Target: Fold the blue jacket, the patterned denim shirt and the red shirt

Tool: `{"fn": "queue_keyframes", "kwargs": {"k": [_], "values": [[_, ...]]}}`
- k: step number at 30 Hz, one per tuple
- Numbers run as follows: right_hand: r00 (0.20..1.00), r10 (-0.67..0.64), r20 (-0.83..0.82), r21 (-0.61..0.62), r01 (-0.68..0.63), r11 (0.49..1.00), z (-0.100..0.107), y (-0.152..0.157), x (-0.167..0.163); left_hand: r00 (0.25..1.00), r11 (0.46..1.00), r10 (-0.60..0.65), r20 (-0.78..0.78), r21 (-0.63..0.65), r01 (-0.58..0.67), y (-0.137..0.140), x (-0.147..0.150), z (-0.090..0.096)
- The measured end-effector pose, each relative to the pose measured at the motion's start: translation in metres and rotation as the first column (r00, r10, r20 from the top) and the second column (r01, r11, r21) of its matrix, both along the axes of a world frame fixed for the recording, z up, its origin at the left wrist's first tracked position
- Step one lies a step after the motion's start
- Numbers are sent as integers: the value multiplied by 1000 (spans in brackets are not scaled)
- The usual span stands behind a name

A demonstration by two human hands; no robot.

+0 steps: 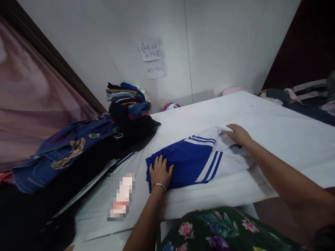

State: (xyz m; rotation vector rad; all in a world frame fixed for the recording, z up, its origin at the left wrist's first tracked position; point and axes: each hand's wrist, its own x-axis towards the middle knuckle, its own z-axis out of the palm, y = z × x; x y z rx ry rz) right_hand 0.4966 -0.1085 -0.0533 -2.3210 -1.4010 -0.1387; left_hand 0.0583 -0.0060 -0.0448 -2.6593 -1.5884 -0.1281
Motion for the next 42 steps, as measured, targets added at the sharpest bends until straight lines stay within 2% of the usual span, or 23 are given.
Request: {"fn": "queue_keyframes", "kwargs": {"k": [3,8,15,20,22,25,27,29,32,35,39,42], "values": [[994,73,-86,49,-69,996,0,32,-16,1000,1000,-3,4,7,3,0,0,0],[977,17,-211,-11,-20,1000,-9,65,-17,1000,1000,-4,3,21,4,-2,0,1],[976,-121,-184,-78,108,991,-22,57,-8,1000,1000,-7,16,4,7,-3,0,2],[981,-115,-157,-53,108,993,-19,54,-13,1000,1000,-6,26,-10,6,-3,0,2],[991,-63,-121,33,67,997,-12,49,-23,1000,1000,-10,29,-10,10,-3,0,2],[989,145,-28,182,-137,974,-4,34,-53,999,1000,-15,38,0,15,-3,0,1],[956,294,5,153,-291,944,-5,21,-81,999,1000,-17,45,6,16,-2,0,1],[928,372,-20,26,-372,928,-10,9,-105,999,1000,-15,52,6,14,-2,0,1],[923,377,-70,-123,-383,915,-21,-2,-124,997,1000,-14,73,1,14,-3,0,2],[931,362,-55,-138,-366,920,-26,-4,-124,995,1000,-19,102,1,19,-5,0,1],[937,341,73,-23,-340,940,-18,-7,-129,985,1000,-28,173,-2,29,-7,0,1],[905,403,138,97,-418,903,-10,-17,-147,959,999,-16,283,-25,24,-7,-3,6]]}}
